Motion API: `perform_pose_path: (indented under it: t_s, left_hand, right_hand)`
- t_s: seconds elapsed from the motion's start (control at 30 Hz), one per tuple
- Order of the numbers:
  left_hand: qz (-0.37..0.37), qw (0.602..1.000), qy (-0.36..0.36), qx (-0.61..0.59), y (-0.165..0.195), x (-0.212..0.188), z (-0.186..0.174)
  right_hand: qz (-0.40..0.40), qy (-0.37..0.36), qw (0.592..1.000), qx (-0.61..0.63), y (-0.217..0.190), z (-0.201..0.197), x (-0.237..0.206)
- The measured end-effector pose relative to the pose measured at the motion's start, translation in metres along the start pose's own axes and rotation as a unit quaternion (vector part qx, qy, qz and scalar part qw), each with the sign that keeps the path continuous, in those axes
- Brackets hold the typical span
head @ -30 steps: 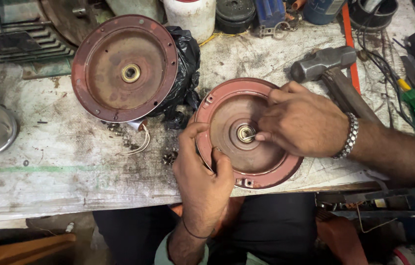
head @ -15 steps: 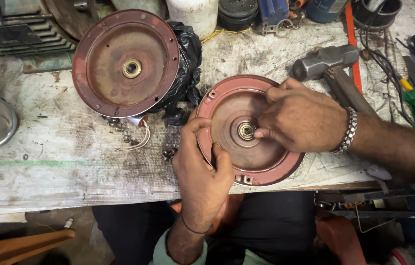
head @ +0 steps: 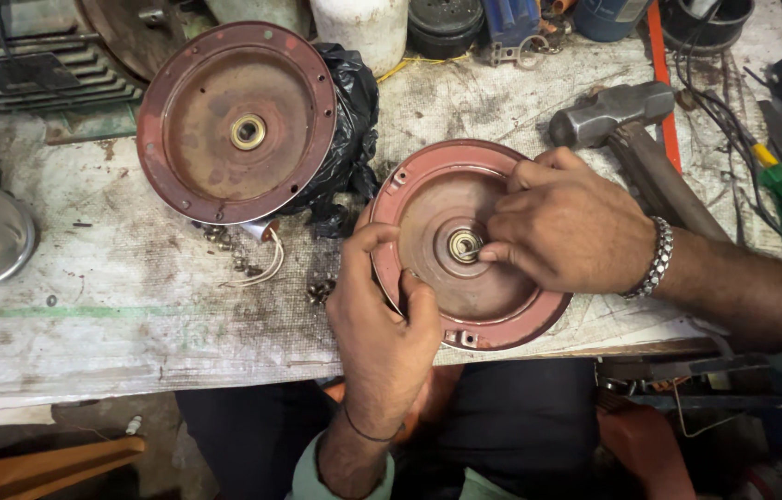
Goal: The person installs a bearing into a circular metal housing by tapping it with a hammer, then uses pliers to remove a retaining clip. They apply lubricant and grease to the bearing and spread it evenly with their fingers.
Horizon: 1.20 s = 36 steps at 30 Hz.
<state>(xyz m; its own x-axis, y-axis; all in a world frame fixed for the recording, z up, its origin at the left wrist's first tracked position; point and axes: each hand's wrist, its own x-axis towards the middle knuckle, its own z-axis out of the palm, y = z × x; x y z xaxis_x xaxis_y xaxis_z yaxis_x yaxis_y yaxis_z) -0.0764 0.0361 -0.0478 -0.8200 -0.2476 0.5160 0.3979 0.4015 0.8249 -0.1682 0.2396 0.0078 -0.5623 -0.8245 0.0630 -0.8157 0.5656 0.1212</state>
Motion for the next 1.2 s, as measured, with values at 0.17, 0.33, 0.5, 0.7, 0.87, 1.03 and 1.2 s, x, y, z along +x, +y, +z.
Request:
perform_pose_path:
  t_s: [0.17, 0.33, 0.5, 0.7, 0.87, 1.03, 1.2]
  left_hand:
    - [-0.001, 1.0, 0.0, 0.02, 0.005, 0.001, 0.002]
    - [-0.074, 0.997, -0.018, 0.001, 0.003, 0.002, -0.002]
    - [-0.016, 1.0, 0.002, 0.004, 0.0, -0.001, -0.001]
    - [-0.033, 0.999, -0.009, -0.005, -0.003, 0.0, -0.003]
    - [0.006, 1.0, -0.006, 0.012, -0.005, -0.002, -0.003]
    - [-0.003, 1.0, -0.019, 0.017, -0.004, -0.001, -0.004]
    - [0.001, 0.999, -0.027, 0.022, -0.002, 0.001, -0.004]
  right_hand:
    - [0.006, 0.015, 1.0, 0.002, -0.001, 0.0, -0.002]
    - [-0.057, 0.064, 0.996, -0.02, 0.0, -0.005, -0.001]
    - [-0.068, 0.077, 0.993, -0.06, -0.003, -0.012, -0.003]
    - [-0.04, 0.065, 0.997, -0.027, -0.003, -0.014, -0.012]
    - [-0.031, 0.083, 0.996, -0.03, 0.006, -0.007, -0.025]
    - [0.0, 0.035, 0.997, -0.075, 0.009, 0.004, -0.021]
    - [0.03, 0.078, 0.994, -0.076, 0.003, 0.007, -0.01]
